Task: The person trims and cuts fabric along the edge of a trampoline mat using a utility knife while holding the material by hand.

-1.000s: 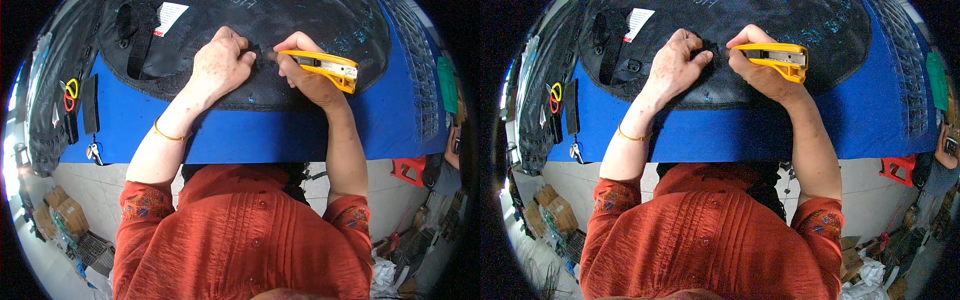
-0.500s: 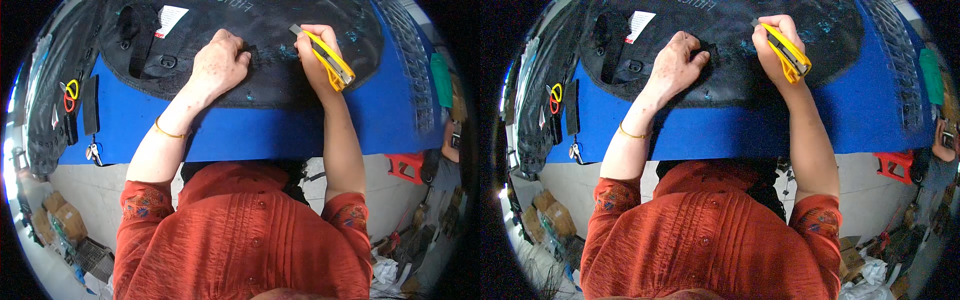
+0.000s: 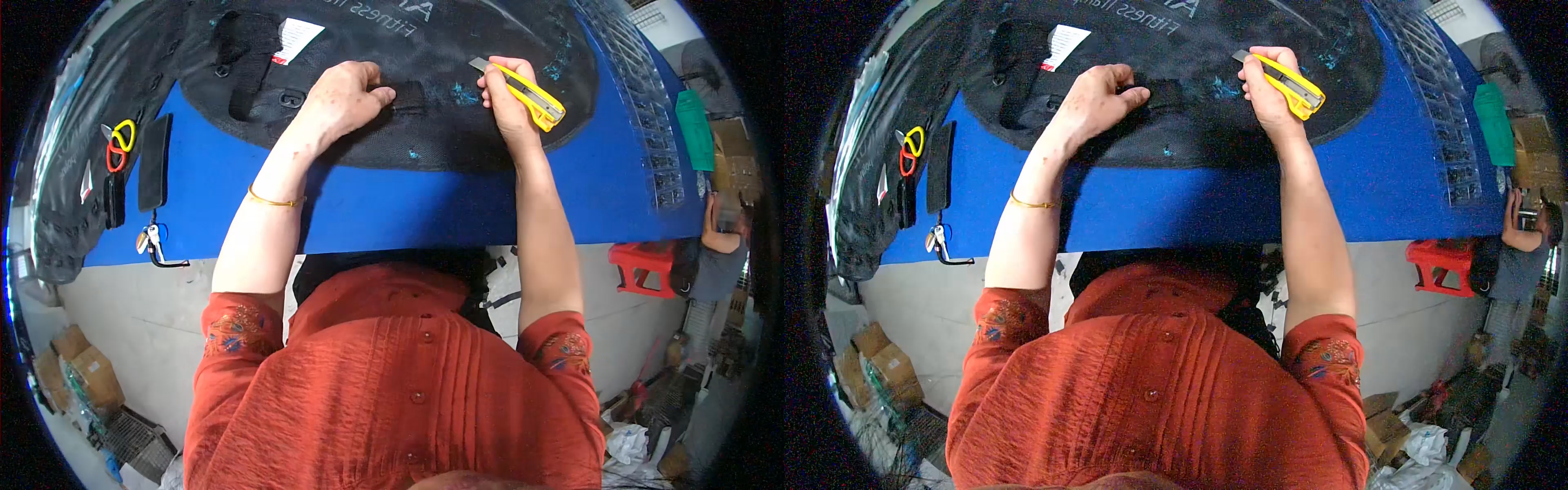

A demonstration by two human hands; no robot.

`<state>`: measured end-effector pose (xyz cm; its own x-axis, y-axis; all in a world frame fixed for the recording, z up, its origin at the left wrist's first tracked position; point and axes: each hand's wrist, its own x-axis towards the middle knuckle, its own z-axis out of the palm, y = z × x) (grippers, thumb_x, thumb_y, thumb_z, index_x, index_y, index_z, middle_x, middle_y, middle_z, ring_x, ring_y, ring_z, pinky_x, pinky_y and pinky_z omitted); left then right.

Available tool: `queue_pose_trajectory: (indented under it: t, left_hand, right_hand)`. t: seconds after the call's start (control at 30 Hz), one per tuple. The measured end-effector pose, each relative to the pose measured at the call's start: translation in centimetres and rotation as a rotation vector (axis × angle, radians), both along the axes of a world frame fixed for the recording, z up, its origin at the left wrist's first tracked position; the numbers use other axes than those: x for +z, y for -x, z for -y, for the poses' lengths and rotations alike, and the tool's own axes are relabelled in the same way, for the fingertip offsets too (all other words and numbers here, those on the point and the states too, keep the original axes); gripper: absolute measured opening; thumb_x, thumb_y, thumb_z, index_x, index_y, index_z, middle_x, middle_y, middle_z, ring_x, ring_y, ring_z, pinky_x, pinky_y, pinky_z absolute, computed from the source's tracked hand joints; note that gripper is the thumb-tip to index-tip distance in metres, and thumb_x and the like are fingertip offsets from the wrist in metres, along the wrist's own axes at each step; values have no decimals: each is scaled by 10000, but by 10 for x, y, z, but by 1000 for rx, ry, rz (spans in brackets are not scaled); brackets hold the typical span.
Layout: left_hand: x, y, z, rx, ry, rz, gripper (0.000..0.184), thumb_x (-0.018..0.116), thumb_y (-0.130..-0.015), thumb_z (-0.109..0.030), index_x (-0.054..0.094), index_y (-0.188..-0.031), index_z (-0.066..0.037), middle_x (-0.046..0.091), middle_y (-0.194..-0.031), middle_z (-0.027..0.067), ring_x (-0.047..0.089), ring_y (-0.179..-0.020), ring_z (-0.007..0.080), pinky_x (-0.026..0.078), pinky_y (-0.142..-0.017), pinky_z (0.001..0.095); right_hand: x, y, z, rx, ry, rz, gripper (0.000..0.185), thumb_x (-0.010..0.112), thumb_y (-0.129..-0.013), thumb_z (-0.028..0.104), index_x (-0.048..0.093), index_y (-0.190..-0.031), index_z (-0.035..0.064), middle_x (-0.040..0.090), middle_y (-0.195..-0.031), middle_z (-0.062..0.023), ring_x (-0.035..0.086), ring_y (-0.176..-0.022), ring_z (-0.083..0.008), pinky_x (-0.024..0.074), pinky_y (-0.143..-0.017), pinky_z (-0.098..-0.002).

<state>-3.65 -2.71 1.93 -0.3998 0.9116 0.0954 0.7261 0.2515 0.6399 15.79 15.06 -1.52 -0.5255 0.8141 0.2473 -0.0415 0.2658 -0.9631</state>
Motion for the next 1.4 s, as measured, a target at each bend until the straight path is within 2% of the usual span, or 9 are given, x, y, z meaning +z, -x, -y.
queue_pose_trajectory:
  t: [0.1, 0.2, 0.3, 0.43, 0.53, 0.97, 1.07, 1.2, 1.4]
  left_hand:
    - [4, 3, 5, 7, -25, -25, 336, 729, -853, -314, 646, -863, 12, 611, -670, 169, 626, -661, 251, 491, -658, 382]
    - [10, 6, 6, 9, 19, 1, 326, 702, -872, -317, 660, -890, 6, 643, -711, 200, 669, -719, 300, 510, -689, 399]
    - [-6, 13, 0, 117, -97, -231, 304, 609, -931, -311, 651, -902, -11, 690, -850, 234, 675, -854, 414, 536, -743, 484]
    - [-14, 11, -6, 186, -50, -486, 236, 545, -966, -254, 594, -946, -23, 695, -875, 221, 690, -799, 398, 560, -709, 476]
    - [-11, 6, -7, 234, 100, -564, 166, 560, -879, -94, 584, -1026, -21, 684, -999, 189, 722, -847, 343, 586, -738, 425]
    - [-17, 0, -6, 304, 55, -723, 150, 598, -869, -104, 575, -1003, -41, 638, -931, 132, 724, -797, 285, 591, -668, 388]
    - [-23, 5, -8, 300, -12, -832, 99, 587, -868, -97, 554, -961, -90, 620, -931, 119, 689, -820, 281, 557, -709, 399]
    - [-19, 4, -4, 269, -36, -886, 107, 594, -846, -91, 565, -949, -86, 618, -930, 110, 643, -886, 287, 500, -772, 422]
    - [-20, 6, -3, 253, -27, -907, 95, 570, -854, -90, 566, -948, -80, 617, -913, 120, 643, -870, 300, 499, -772, 431]
  right_hand:
    - [0, 1, 1, -16, -12, 23, 268, 634, -952, 216, 536, -1136, 48, 629, -842, -34, 568, -676, -62, 497, -600, -220]
    - [3, -2, 1, -13, -21, 16, 267, 631, -955, 219, 531, -1136, 50, 625, -839, -33, 565, -669, -62, 494, -594, -219]
    - [0, -1, -3, -13, -35, 14, 261, 627, -959, 224, 527, -1132, 55, 616, -830, -28, 558, -659, -60, 489, -588, -217]
    - [-3, -1, -6, -22, -36, 8, 256, 632, -953, 225, 523, -1126, 70, 615, -833, -28, 561, -663, -67, 489, -584, -223]
    - [-1, 0, -3, -41, -43, 31, 254, 632, -951, 223, 521, -1124, 73, 616, -836, -28, 562, -664, -68, 490, -582, -226]
    - [-1, -1, -2, -59, -14, -1, 249, 635, -956, 220, 524, -1127, 78, 624, -846, -38, 583, -680, -75, 510, -586, -231]
    - [1, -2, 0, -75, -4, 15, 251, 636, -958, 225, 525, -1127, 77, 624, -846, -37, 582, -681, -74, 510, -587, -230]
    - [1, -3, -1, -49, 21, -2, 269, 639, -958, 236, 526, -1136, 70, 625, -849, -38, 583, -686, -73, 512, -599, -228]
    - [2, -3, 0, -31, 71, -13, 274, 643, -955, 245, 528, -1133, 70, 627, -855, -35, 581, -695, -71, 508, -603, -226]
